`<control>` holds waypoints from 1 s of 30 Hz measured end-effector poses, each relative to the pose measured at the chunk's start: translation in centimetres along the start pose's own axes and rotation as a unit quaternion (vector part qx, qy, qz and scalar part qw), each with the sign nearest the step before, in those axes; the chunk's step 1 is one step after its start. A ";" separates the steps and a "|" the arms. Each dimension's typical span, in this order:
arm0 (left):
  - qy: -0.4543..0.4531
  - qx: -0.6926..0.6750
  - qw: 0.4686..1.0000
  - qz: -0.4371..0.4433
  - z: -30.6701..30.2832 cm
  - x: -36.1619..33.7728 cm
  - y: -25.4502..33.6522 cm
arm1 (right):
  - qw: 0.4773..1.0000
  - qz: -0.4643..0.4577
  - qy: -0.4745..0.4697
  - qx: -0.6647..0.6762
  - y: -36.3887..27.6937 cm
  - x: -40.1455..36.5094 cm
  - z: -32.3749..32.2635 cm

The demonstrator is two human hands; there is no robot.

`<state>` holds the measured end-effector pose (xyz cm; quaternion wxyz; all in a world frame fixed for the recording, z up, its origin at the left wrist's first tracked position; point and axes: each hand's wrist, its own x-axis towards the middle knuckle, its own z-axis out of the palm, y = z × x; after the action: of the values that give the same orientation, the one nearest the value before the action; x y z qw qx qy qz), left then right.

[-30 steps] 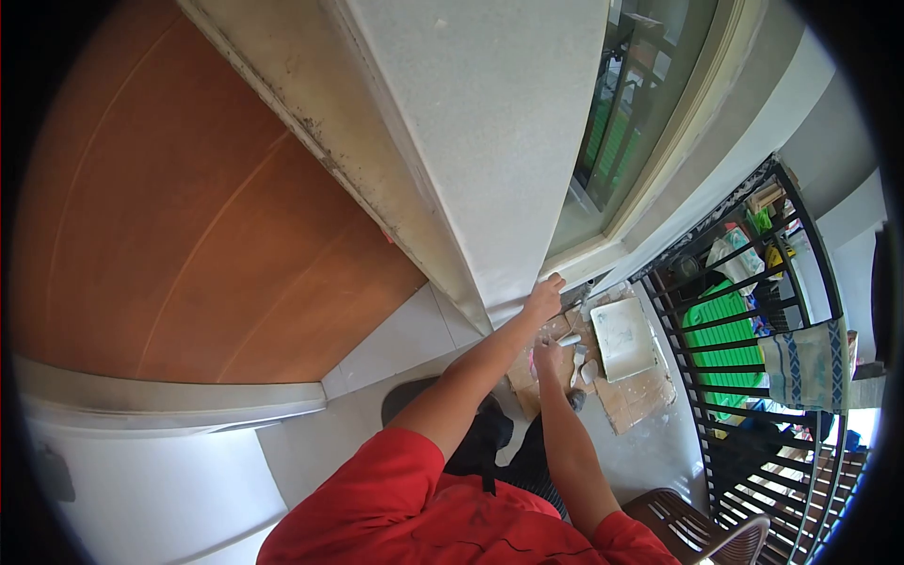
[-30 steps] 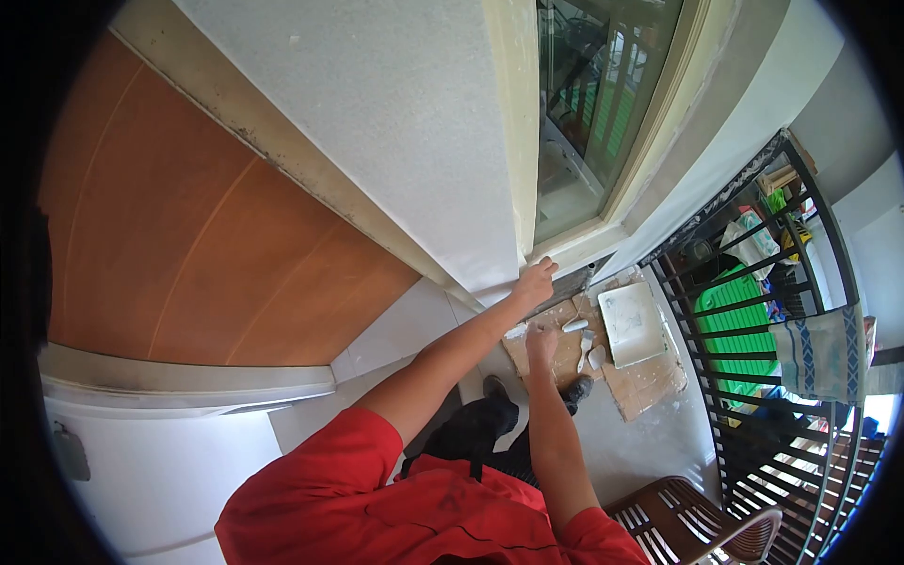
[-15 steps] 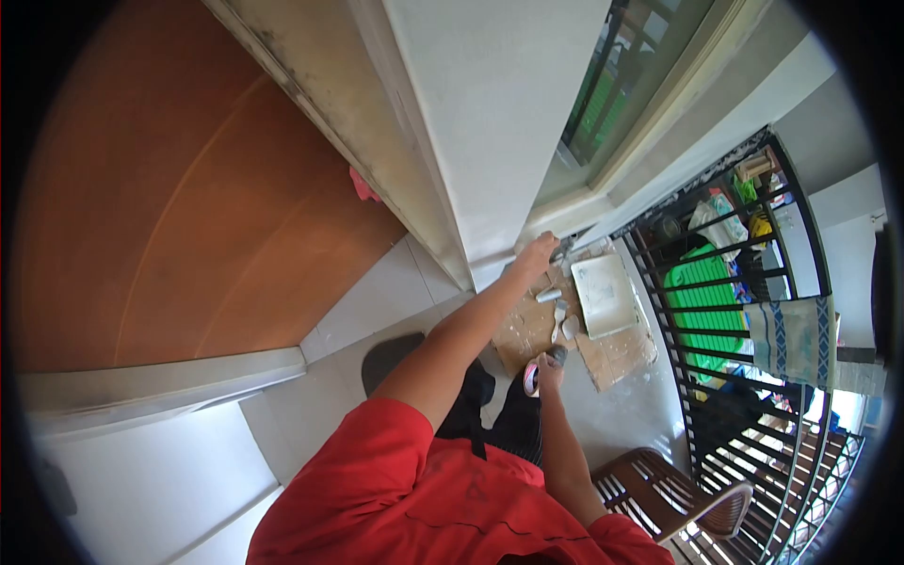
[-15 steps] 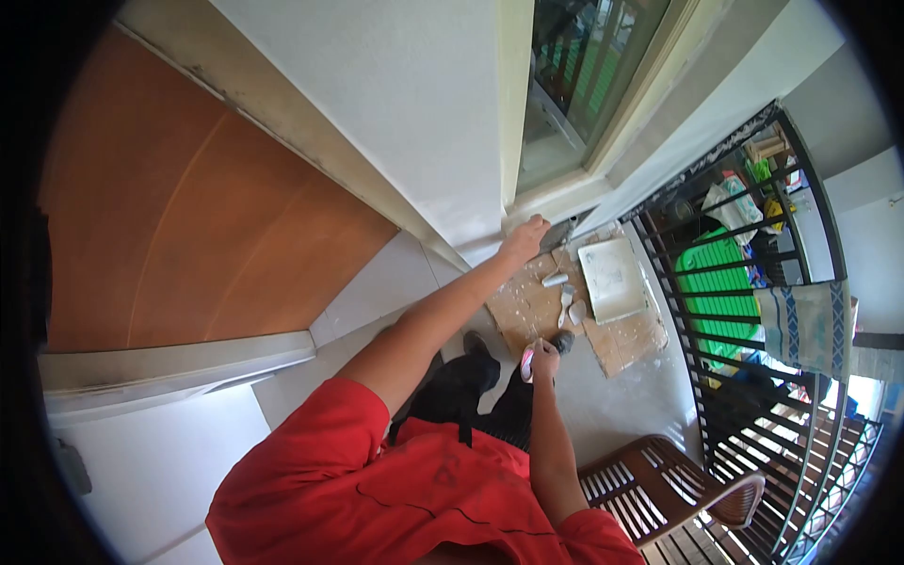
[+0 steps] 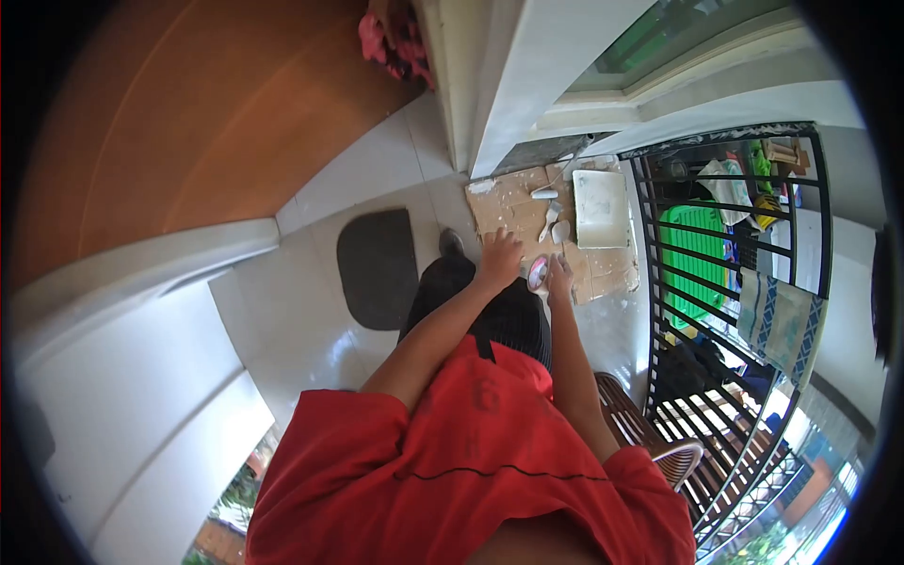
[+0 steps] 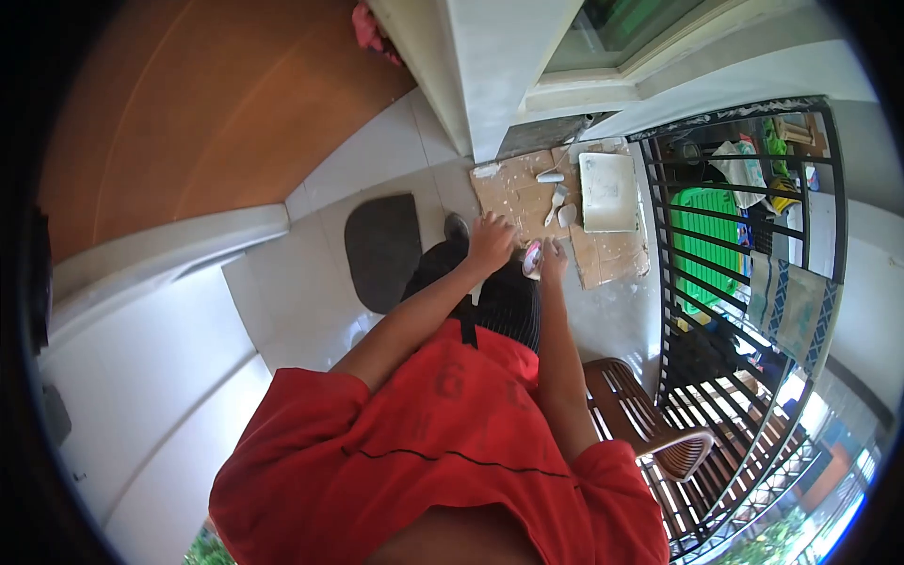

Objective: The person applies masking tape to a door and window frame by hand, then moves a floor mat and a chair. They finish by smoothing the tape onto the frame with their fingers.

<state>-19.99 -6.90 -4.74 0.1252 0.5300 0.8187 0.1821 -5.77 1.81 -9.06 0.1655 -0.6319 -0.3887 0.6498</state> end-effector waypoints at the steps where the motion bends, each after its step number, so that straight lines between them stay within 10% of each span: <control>1: 0.001 0.000 1.000 -0.009 0.0 -1.3 -0.2 | 1.000 0.002 -0.006 -0.007 -0.5 -0.2 0.1; 10: -0.081 0.069 0.967 -0.233 0.6 -5.8 1.9 | 0.992 -0.035 -0.118 0.009 -1.9 2.4 -2.8; 30: -0.082 -0.023 0.966 -0.245 -0.5 1.7 7.4 | 0.973 -0.034 -0.203 0.107 -3.0 3.4 -8.2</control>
<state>-14.84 -2.67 -1.18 0.2445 0.3230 0.9063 0.1205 0.72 8.58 -8.40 0.1721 -0.4517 -0.3633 0.7965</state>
